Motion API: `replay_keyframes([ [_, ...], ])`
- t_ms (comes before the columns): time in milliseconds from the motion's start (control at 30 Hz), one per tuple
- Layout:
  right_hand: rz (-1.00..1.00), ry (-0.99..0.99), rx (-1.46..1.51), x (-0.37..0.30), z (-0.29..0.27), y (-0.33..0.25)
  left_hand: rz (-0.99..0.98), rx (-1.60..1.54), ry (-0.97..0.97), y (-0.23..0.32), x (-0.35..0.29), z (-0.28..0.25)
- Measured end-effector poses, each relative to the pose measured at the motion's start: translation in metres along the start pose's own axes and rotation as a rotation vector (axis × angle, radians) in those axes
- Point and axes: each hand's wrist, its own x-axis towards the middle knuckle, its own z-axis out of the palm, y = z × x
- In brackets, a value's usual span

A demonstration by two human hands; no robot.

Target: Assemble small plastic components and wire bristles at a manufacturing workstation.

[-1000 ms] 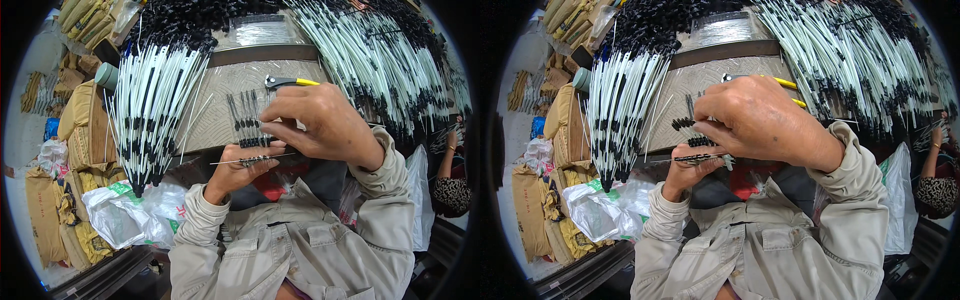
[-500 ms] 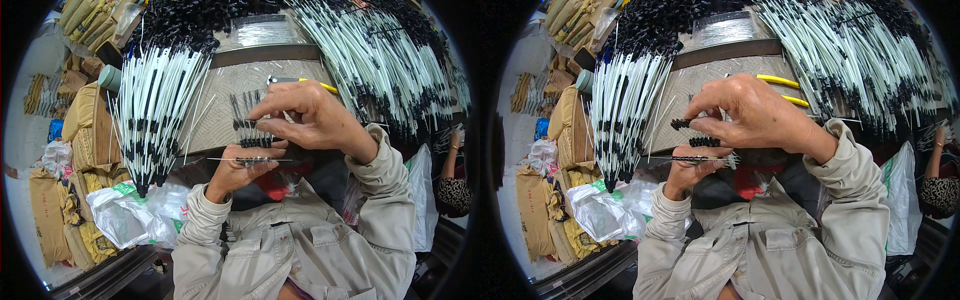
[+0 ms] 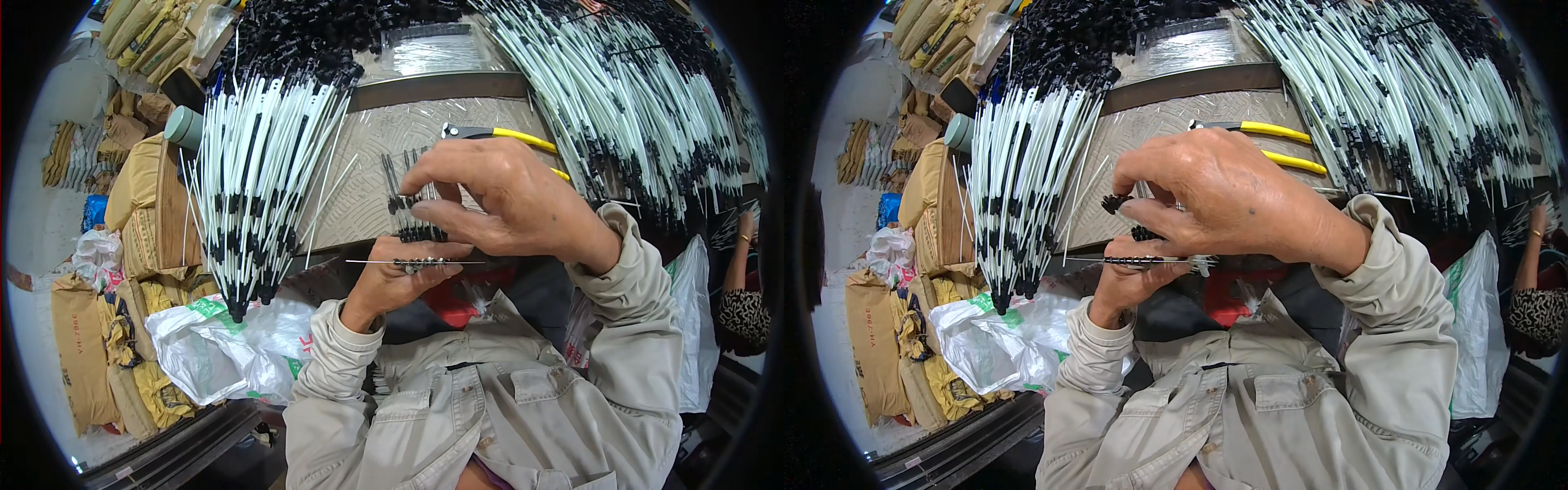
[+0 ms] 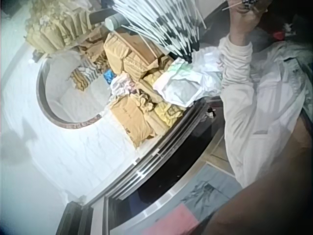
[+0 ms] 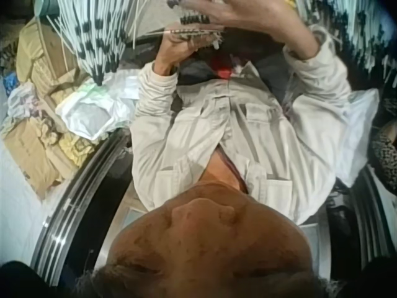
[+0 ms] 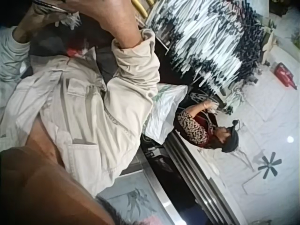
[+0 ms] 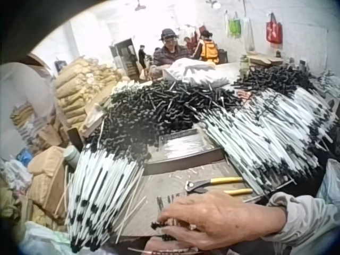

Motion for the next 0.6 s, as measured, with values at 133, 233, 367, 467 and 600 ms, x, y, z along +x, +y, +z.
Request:
replay_keyframes([
  [133,-0.060,-0.020,-0.020,0.004,-0.003,0.002,0.007,0.016,0.008,0.002,0.003,0.002],
  [233,-0.041,-0.109,-0.067,0.008,-0.014,-0.004,0.074,0.025,0.018,0.000,0.005,0.003],
  [367,-0.069,-0.047,-0.056,0.007,-0.001,0.001,0.068,-0.020,0.004,-0.001,0.002,0.001],
  [467,-0.067,0.068,0.037,0.005,0.007,0.006,0.038,-0.013,-0.014,-0.003,0.001,0.001],
  [600,-0.023,0.001,0.091,0.008,0.001,0.007,0.048,0.016,-0.036,0.000,0.004,-0.002],
])
